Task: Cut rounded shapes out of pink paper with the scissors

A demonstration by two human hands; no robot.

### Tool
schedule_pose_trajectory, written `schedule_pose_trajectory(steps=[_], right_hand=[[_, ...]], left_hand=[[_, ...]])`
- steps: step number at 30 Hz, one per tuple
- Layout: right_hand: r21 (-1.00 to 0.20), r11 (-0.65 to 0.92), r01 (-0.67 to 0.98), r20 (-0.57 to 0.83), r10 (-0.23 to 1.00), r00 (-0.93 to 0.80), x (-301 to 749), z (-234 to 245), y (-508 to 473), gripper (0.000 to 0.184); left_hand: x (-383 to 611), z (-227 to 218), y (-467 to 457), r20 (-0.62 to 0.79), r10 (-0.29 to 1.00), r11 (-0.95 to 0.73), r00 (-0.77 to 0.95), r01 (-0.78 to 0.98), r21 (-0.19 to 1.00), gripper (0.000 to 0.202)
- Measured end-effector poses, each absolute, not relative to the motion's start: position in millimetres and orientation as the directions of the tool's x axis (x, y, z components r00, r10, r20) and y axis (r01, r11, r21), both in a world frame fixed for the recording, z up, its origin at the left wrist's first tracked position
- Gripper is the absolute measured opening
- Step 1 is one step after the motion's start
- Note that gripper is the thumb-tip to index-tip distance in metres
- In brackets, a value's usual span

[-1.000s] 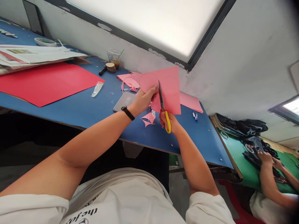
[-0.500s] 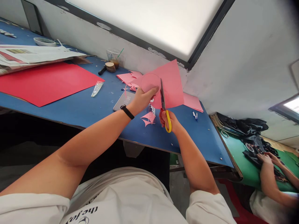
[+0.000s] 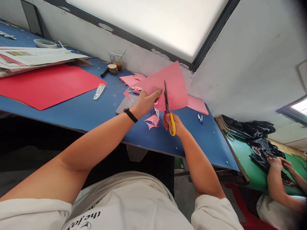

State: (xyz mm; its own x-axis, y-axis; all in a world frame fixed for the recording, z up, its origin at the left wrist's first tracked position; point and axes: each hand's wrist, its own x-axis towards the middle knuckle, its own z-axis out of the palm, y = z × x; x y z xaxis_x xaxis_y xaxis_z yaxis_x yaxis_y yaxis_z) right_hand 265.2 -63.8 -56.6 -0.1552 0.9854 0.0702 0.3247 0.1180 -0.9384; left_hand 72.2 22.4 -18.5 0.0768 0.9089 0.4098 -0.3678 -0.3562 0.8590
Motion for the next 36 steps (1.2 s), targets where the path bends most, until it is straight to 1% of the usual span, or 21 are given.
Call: schedule_pose_trajectory(steps=[6, 12, 20, 28, 31, 36], right_hand=[[-0.950, 0.104, 0.295, 0.058, 0.985, -0.162, 266.8, -58.2, -62.5, 0.088], [-0.934, 0.109, 0.339, 0.065, 0.988, -0.138, 263.3, -51.2, -66.1, 0.091], [-0.908, 0.133, 0.397, 0.077, 0.985, -0.154, 269.4, -54.5, -65.5, 0.080], [-0.883, 0.129, 0.451, 0.072, 0.987, -0.142, 268.0, -46.2, -70.2, 0.072], [-0.871, 0.140, 0.471, 0.076, 0.985, -0.152, 265.5, -41.5, -71.8, 0.070], [-0.882, 0.155, 0.445, 0.087, 0.982, -0.170, 264.3, -41.1, -71.5, 0.067]], left_hand=[[72.5, -21.4, 25.2, 0.440, 0.894, -0.382, 0.082, -0.373, 0.845, 0.050], [71.6, -20.3, 25.6, 0.429, 0.896, -0.374, 0.113, -0.326, 0.868, 0.055], [71.4, -15.5, 21.4, 0.385, 0.916, -0.330, 0.112, -0.336, 0.882, 0.057], [72.9, -16.5, 23.6, 0.380, 0.917, -0.320, 0.117, -0.350, 0.880, 0.051], [72.8, -19.1, 26.0, 0.388, 0.913, -0.331, 0.122, -0.332, 0.883, 0.048], [73.3, -20.8, 27.7, 0.419, 0.899, -0.354, 0.131, -0.348, 0.868, 0.047]])
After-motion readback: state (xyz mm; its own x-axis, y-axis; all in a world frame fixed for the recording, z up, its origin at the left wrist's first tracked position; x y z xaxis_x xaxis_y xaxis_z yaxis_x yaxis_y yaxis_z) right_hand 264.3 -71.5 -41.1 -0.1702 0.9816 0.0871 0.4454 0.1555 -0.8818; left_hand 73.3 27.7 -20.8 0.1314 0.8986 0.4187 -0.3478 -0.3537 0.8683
